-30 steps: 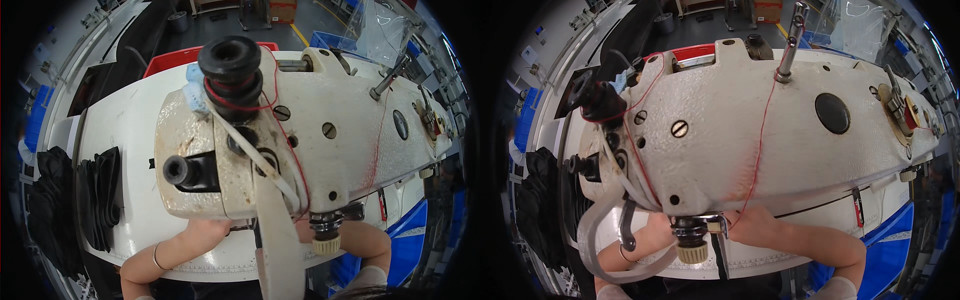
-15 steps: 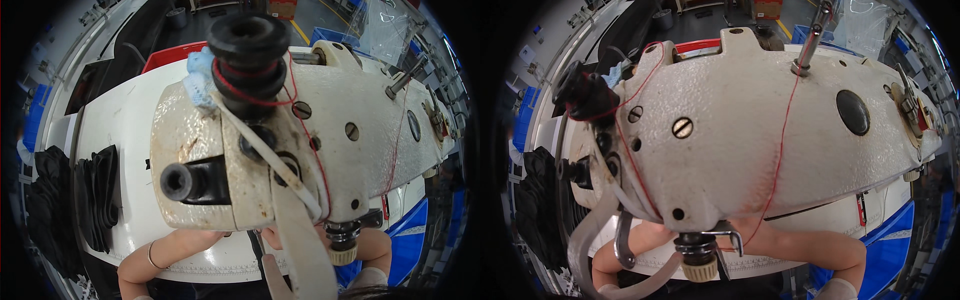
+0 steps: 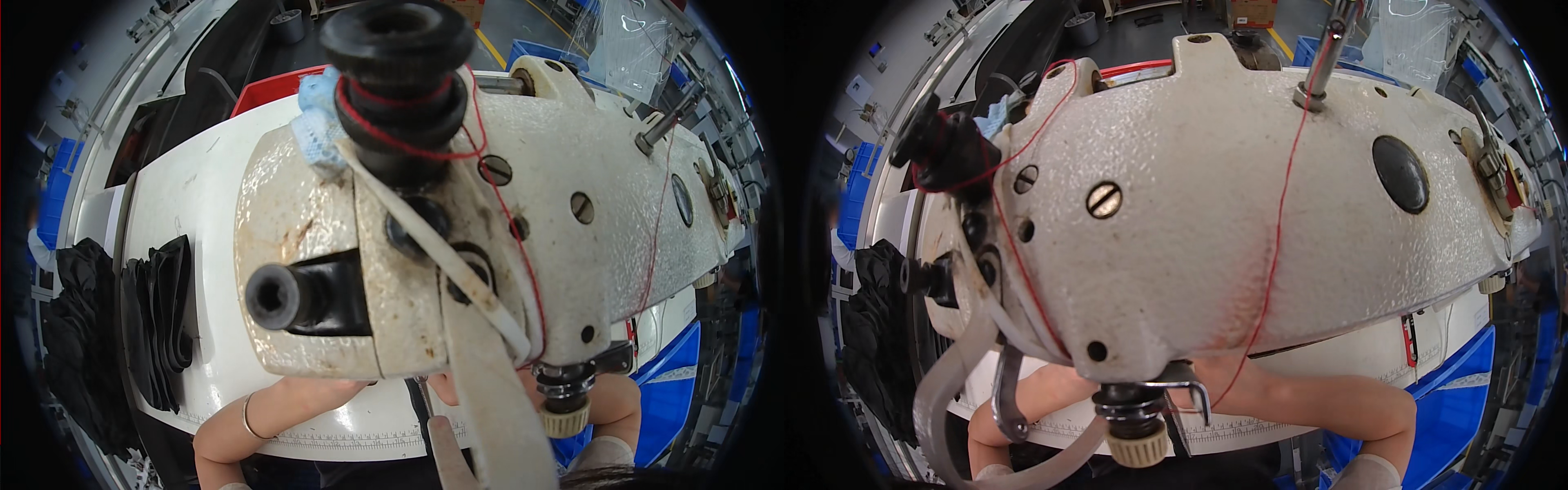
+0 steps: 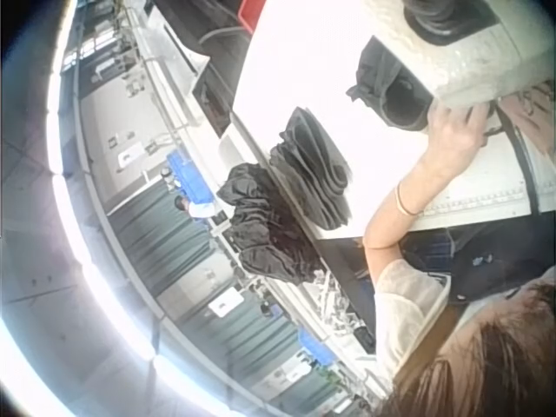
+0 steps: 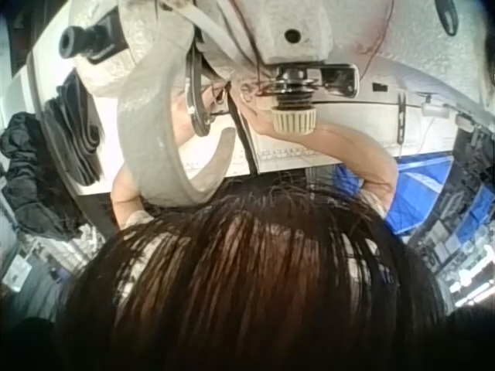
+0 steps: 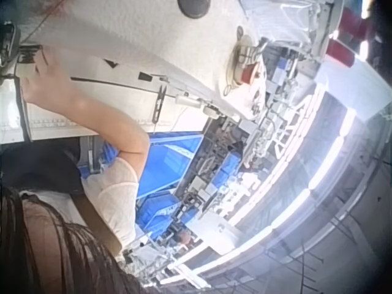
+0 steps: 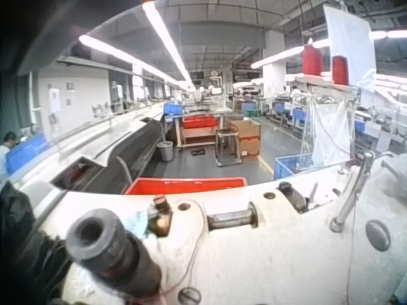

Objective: The recorder is sewing components of black leather bags using an industrial sewing machine.

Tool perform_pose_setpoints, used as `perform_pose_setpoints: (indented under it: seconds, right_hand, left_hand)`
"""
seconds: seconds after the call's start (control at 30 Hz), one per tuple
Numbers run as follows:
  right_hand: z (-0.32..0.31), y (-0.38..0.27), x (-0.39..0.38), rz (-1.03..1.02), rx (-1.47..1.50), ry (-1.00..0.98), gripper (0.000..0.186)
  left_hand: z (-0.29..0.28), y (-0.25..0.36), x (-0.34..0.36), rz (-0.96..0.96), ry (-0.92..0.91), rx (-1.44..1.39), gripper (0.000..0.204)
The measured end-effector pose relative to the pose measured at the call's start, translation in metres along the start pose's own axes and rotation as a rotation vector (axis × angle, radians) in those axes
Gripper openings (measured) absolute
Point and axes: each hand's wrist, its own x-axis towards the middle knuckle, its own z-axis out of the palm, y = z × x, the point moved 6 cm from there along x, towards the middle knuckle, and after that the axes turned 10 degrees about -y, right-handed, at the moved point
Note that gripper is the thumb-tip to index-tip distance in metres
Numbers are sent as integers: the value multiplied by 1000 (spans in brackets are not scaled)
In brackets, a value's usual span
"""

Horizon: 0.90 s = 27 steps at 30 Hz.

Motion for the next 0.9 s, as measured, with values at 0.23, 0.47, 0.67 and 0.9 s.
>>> perform_pose_setpoints:
  seconds: [0.23, 0.47, 0.67, 0.9]
  right_hand:
    - [-17, 8, 8, 140, 153, 82, 24]
    - [-11, 6, 5, 87, -60, 69, 22]
    - [-45, 12, 8, 131, -110, 42, 26]
    - [-32, 11, 7, 40, 128, 65, 25]
  left_hand:
    - [1, 0, 2, 1, -21, -47, 37]
    - [-2, 4, 5, -41, -1, -23, 35]
    - [-6, 7, 9, -26, 6, -30, 27]
    - [-8, 9, 7, -21, 34, -45, 30]
